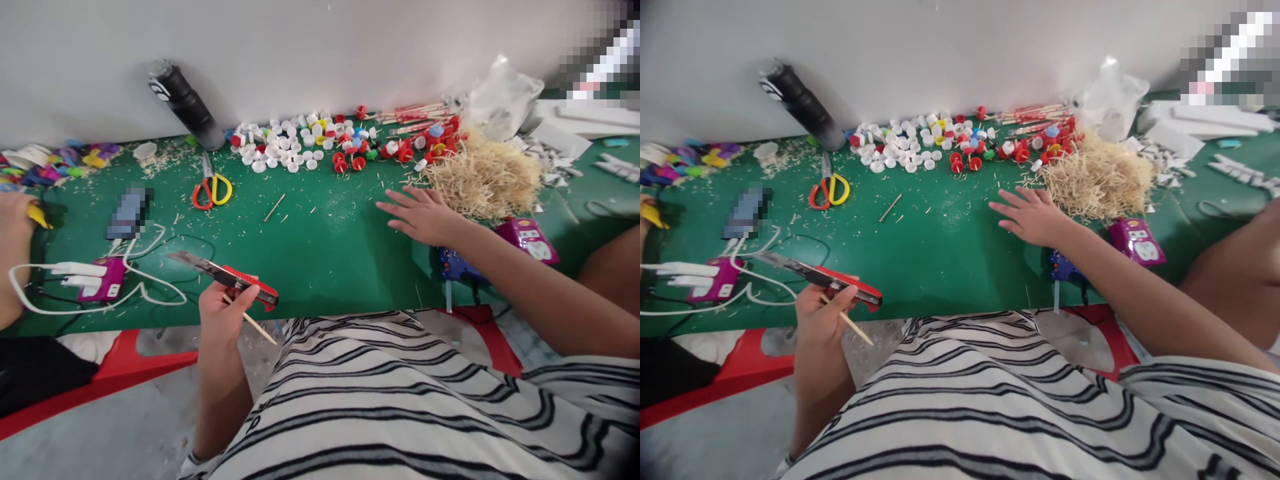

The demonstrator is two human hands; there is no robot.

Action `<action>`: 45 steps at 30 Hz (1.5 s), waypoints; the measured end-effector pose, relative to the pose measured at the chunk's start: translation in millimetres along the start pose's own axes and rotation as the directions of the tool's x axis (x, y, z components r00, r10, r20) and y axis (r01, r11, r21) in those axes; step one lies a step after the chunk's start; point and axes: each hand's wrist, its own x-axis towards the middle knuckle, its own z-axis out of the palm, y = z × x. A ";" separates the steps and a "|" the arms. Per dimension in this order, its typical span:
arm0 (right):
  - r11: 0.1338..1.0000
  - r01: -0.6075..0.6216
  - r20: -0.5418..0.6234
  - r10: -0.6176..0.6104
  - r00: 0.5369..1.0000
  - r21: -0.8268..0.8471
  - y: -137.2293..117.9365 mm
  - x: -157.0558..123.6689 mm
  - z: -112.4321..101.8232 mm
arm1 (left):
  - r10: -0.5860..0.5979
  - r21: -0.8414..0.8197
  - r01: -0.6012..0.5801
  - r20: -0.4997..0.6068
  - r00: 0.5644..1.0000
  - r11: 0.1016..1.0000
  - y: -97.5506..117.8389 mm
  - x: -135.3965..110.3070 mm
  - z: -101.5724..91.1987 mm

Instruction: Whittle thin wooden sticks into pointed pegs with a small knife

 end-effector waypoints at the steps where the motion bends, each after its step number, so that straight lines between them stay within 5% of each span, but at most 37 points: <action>1: 1.000 0.017 0.027 -0.017 1.000 -0.016 2.4 -3.0 3.9 | 0.000 -0.002 0.000 0.003 1.000 1.000 0.5 0.0 1.0; 6: 0.952 -0.281 0.141 0.297 0.945 -0.122 56.7 -24.9 18.4 | -0.010 0.012 0.009 0.021 1.000 1.000 -1.9 1.4 1.2; 10: 0.914 -0.370 0.095 0.388 0.917 -0.163 91.0 -38.7 21.1 | -0.021 0.039 0.019 0.046 0.999 0.999 -6.8 4.7 1.9; 15: 0.958 -0.277 0.039 0.280 0.959 -0.070 87.1 -27.5 10.1 | 0.005 0.070 -0.011 0.077 0.997 0.998 -8.6 8.7 8.3; 23: 0.993 -0.100 0.081 0.095 0.992 0.062 69.7 27.5 -25.1 | -0.019 0.088 0.015 0.047 0.999 0.996 -8.9 7.9 4.8; 29: 0.997 0.034 0.161 -0.044 0.986 0.064 45.6 60.6 -14.5 | -0.019 0.071 0.016 0.032 0.999 0.997 -10.4 8.1 7.2; 32: 1.000 0.013 0.195 -0.013 0.981 0.005 52.0 54.7 -3.6 | -0.028 0.089 0.027 0.011 1.000 0.996 -10.8 7.4 6.4; 38: 0.972 -0.195 0.072 0.205 0.976 -0.130 103.1 5.5 6.8 | -0.050 0.041 0.050 -0.004 0.999 0.998 -12.3 9.0 8.1; 45: 0.989 -0.140 -0.065 0.137 0.988 -0.039 98.7 -24.8 -18.6 | -0.034 0.049 0.031 0.062 0.998 0.998 -16.4 12.8 19.6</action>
